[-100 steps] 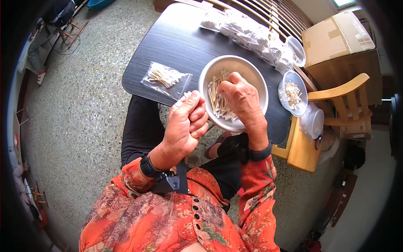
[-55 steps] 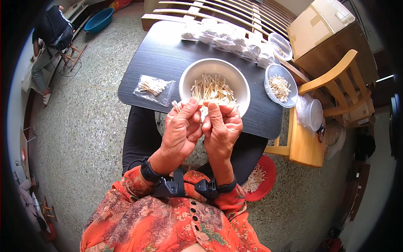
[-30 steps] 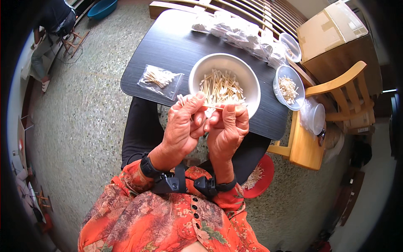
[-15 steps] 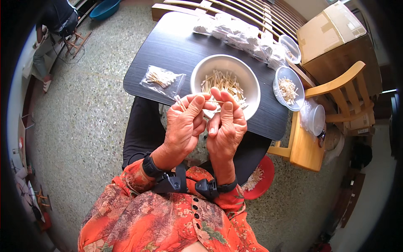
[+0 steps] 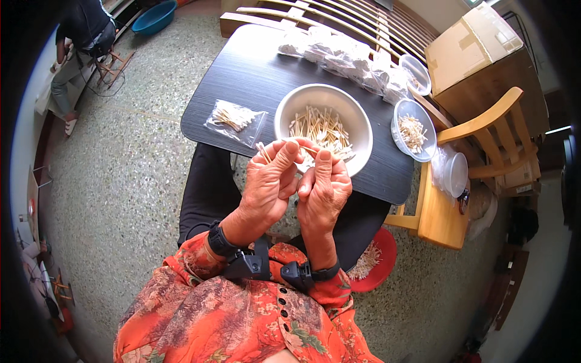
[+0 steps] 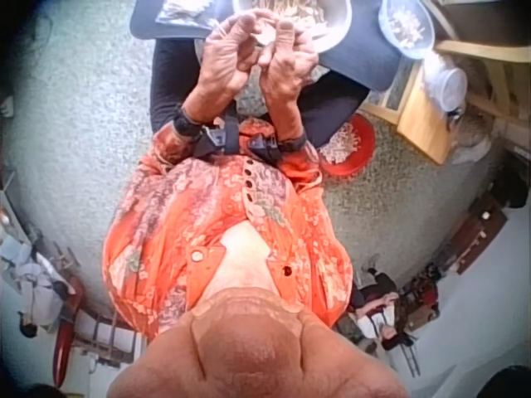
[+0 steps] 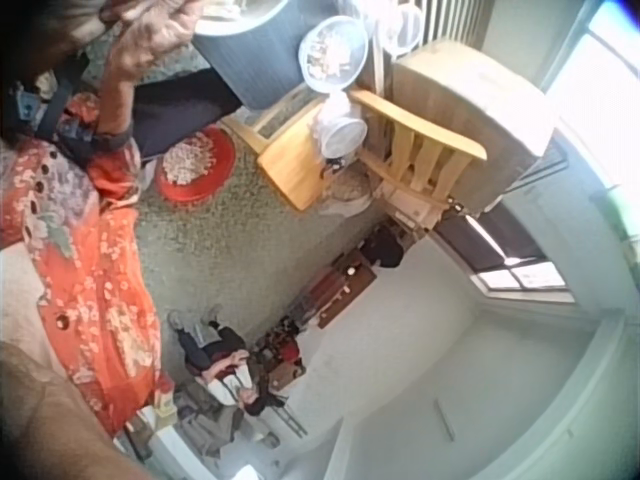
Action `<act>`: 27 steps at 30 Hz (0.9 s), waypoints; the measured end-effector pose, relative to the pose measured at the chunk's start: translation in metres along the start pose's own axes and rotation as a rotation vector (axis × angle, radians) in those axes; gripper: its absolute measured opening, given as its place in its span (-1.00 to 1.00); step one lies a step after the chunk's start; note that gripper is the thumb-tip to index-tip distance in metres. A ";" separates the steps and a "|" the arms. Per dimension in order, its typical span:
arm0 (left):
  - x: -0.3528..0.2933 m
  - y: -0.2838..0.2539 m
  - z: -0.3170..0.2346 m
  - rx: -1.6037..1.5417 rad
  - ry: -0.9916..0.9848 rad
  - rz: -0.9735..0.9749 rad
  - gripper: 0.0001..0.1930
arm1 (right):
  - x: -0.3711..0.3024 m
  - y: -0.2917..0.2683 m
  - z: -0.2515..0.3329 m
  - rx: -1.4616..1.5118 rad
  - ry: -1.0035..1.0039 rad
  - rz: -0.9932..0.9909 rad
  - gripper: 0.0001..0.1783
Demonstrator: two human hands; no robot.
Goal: Packaging and sorting cotton swabs into small plastic bags.
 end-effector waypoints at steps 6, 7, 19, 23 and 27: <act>0.008 -0.014 -0.009 -0.315 -0.066 0.042 -0.76 | 0.008 -0.006 0.027 -0.075 -0.113 -0.055 -0.74; 0.009 -0.015 -0.009 -0.321 -0.064 0.039 -0.76 | 0.017 -0.014 0.029 -0.187 -0.141 -0.038 -0.78; 0.012 -0.008 -0.013 -0.305 -0.090 -0.104 -0.76 | 0.075 -0.027 0.024 -1.307 -0.326 0.310 -0.90; 0.016 -0.021 -0.014 -0.364 -0.101 0.055 -0.74 | 0.080 -0.014 0.013 -1.475 -0.321 0.390 -0.82; 0.014 -0.024 -0.012 -0.318 -0.134 0.005 -0.78 | 0.085 -0.007 0.000 -1.664 -0.313 0.376 -0.74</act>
Point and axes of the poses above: each hand's wrist, its own x-axis towards the middle knuckle, its own y-axis out of the palm, z = x × y, the point moved 2 cm from there along x, towards the middle knuckle, and after that the axes turned 2 degrees about -x, right-handed, at the moved point
